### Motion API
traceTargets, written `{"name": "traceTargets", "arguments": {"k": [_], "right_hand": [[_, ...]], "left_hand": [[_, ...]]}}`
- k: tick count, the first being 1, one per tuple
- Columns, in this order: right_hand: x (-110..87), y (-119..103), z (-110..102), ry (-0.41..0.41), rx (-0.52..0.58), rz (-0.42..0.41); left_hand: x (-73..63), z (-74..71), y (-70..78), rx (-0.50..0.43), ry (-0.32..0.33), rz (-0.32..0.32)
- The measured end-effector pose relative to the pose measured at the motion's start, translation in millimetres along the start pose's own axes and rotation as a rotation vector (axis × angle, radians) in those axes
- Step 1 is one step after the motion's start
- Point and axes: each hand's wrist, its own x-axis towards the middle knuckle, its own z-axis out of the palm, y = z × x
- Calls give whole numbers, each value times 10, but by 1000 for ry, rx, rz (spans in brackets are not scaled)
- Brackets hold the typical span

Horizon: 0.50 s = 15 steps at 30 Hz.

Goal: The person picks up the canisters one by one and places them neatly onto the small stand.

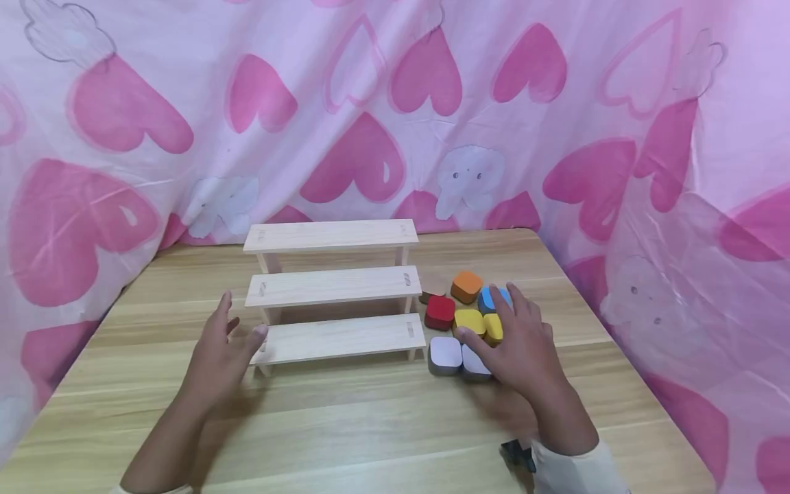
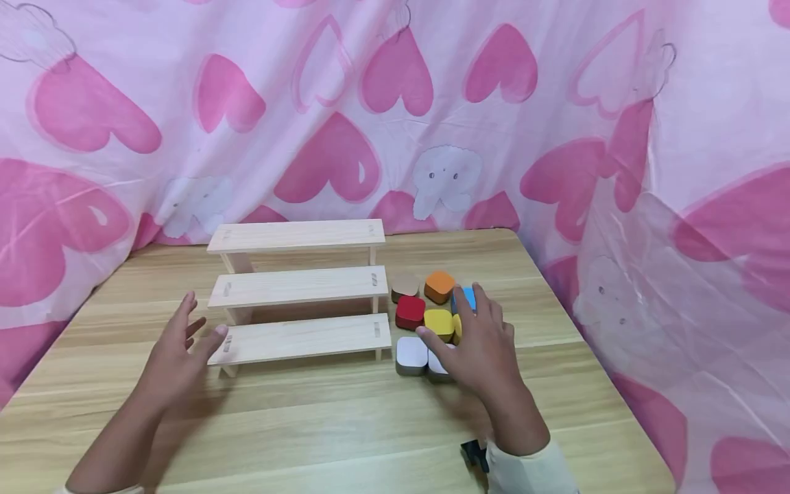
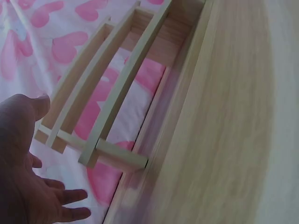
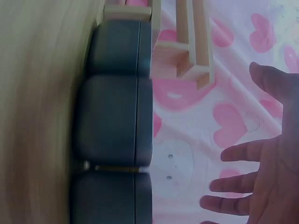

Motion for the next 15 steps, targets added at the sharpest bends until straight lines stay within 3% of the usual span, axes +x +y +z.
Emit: {"name": "traceTargets", "arguments": {"k": [7,15], "right_hand": [[26,162,-61,-66,-3,71],[-25,421,-147,-142,19,76]], "left_hand": [[132,-103,-81,-64,-82,42],[337,-106,-132,-129,-152,54]]}}
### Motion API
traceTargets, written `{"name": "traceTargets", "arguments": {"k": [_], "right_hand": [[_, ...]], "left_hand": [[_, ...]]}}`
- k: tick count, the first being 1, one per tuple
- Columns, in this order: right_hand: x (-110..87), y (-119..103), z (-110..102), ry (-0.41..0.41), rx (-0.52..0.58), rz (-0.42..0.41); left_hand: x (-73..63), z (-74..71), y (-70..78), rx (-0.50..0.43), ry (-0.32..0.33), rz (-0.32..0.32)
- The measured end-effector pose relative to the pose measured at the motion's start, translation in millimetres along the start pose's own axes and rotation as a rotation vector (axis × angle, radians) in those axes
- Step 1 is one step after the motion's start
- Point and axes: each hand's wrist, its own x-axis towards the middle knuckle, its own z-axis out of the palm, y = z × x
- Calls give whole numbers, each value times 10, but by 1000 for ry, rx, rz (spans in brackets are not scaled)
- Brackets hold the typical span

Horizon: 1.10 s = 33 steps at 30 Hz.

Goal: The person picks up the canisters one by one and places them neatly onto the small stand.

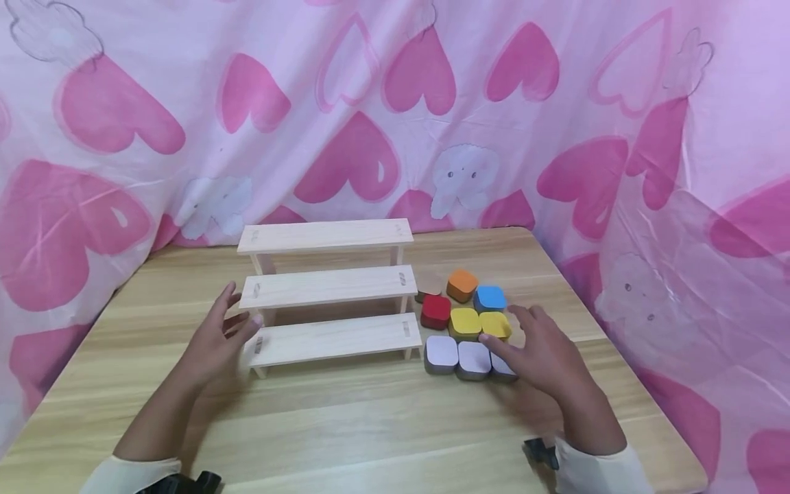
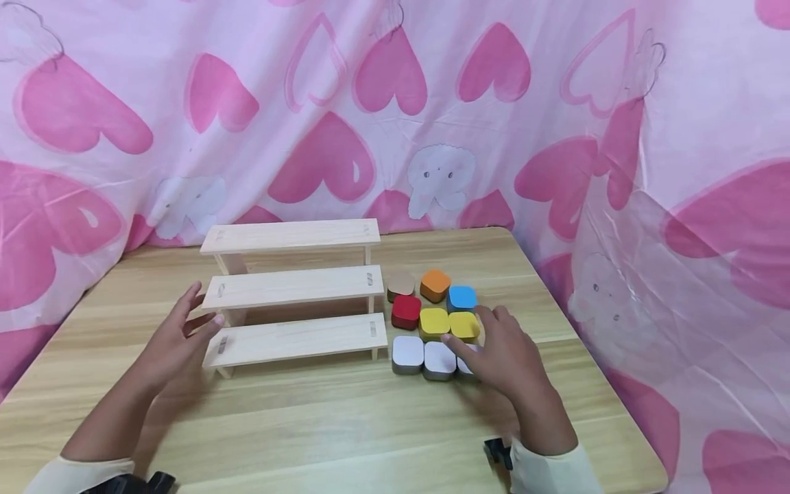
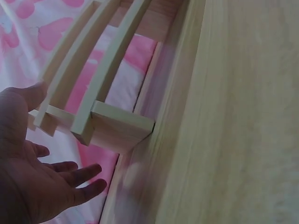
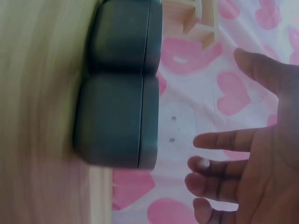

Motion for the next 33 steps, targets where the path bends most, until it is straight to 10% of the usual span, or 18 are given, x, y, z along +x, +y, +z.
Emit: {"name": "traceTargets", "arguments": {"k": [10,33], "right_hand": [[-13,212,-16,-119,39,13],[-99,370,42,-134,145,-14]], "left_hand": [[162,-18,-29,-127,-32,3],[204,94,-211,-298,-26,257]]}}
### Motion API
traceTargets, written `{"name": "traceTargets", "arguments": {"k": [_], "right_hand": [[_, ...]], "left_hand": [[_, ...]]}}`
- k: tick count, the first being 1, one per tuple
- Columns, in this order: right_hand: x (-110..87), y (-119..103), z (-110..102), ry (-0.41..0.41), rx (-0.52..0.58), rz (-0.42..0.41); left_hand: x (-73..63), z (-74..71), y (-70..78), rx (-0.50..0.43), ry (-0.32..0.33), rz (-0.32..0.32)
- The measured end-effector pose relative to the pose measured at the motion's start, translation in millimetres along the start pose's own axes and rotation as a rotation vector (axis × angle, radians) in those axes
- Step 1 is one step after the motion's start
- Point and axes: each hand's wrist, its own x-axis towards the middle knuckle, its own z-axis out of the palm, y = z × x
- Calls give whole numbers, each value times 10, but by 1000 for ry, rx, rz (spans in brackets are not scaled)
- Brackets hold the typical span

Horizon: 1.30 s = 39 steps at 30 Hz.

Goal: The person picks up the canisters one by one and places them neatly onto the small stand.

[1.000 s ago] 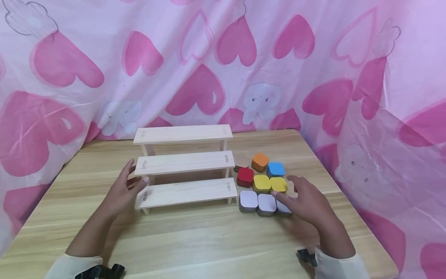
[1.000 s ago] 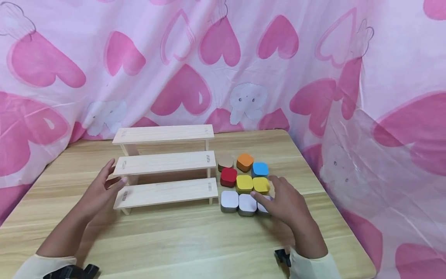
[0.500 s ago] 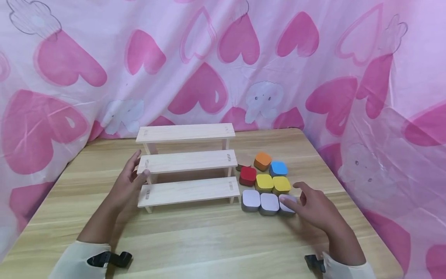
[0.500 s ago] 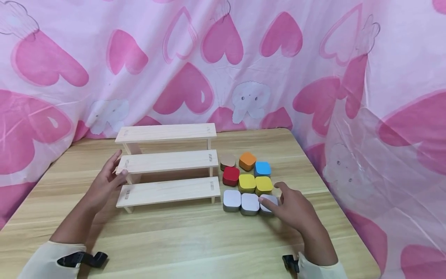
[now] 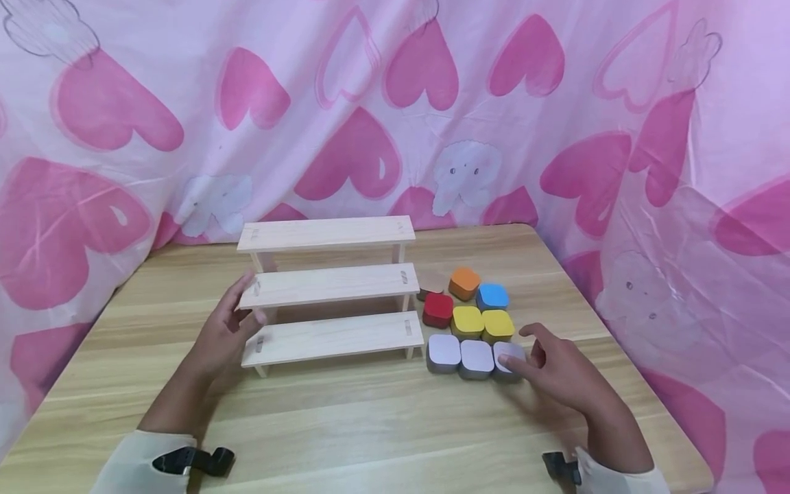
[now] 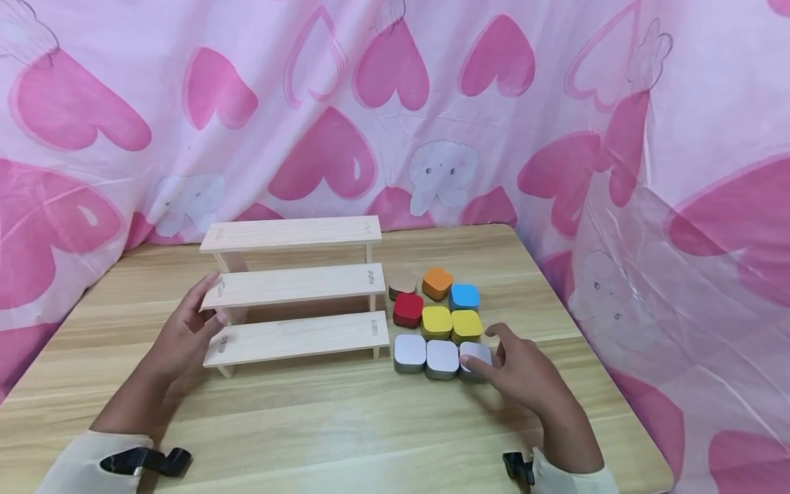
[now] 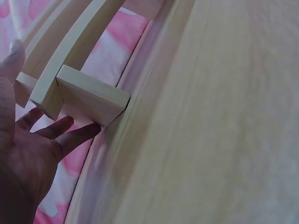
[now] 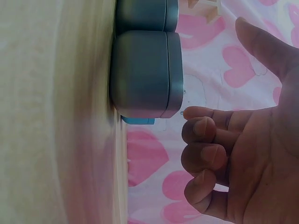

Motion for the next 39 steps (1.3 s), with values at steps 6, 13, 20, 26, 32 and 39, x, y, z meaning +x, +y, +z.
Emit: {"name": "traceTargets", "arguments": {"k": [6,13,20,26,32,39], "right_hand": [[13,9,18,-28,50,-22],[44,26,27,-99,66,10],[75,90,19,-131,43,2],[92,116,20,-151,39,6],[111,131,19,-155,16,-5],[98,104,20,-176,-11,-11]], "left_hand": [[-27,-38,-35,-37,-71,52],[-66,-114,-73,-41,-124,67],[-52,-142,-75,-34,-155,39],[-42,-146,-69,16,-158,27],[-35,-133,-69,4,-168,31],[-37,-133,-102,-29,-189,26]]}}
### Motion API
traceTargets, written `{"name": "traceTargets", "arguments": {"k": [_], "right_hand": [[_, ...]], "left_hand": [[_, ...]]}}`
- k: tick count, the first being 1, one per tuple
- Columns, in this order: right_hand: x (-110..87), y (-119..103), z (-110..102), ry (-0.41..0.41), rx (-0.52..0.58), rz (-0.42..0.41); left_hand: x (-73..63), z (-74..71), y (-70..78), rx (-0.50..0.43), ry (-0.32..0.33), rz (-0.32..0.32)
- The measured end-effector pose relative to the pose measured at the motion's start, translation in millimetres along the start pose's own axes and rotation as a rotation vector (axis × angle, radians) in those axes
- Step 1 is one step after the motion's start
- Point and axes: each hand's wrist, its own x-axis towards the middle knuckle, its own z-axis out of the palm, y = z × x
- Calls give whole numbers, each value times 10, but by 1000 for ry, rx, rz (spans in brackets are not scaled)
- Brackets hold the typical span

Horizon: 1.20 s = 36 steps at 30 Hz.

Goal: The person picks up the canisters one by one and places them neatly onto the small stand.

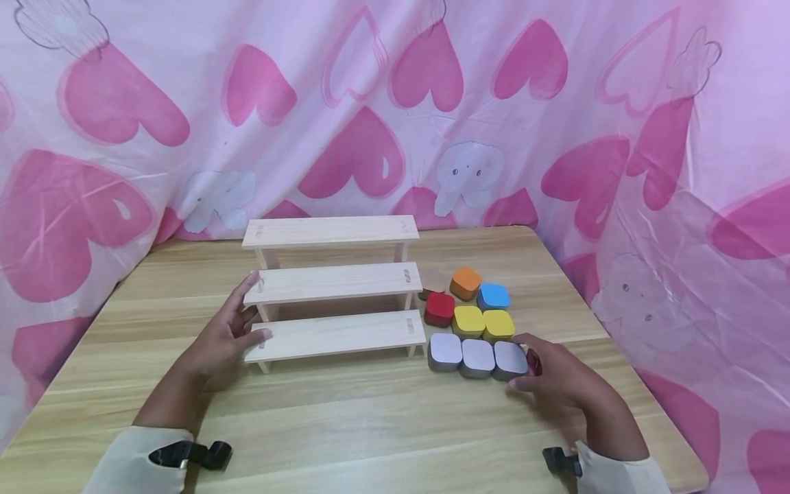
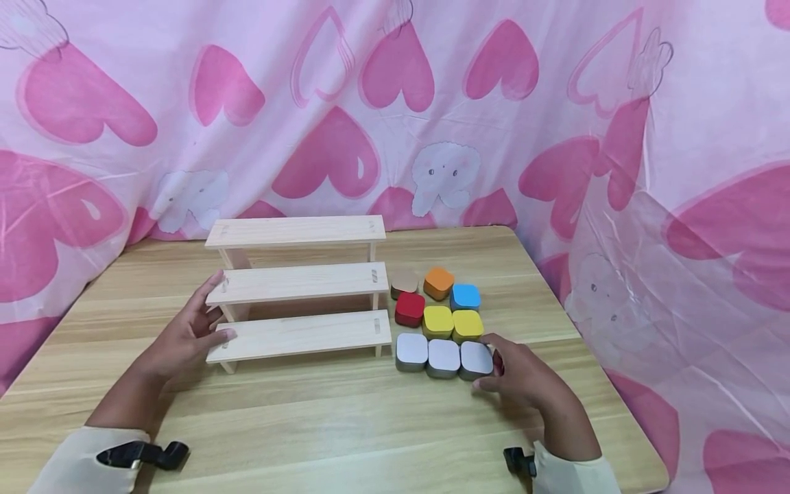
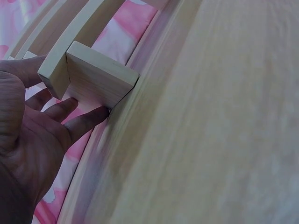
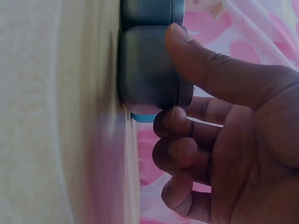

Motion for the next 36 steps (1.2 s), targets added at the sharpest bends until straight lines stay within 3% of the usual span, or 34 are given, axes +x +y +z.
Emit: {"name": "traceTargets", "arguments": {"k": [10,29,36], "right_hand": [[34,74,15,-16,-12,-47],[80,142,28,-42,20,-11],[88,183,25,-51,65,10]], "left_hand": [[4,-7,-6,12,-6,-14],[-13,-12,18,1,-18,2],[-12,-24,4,51,-5,-21]]}}
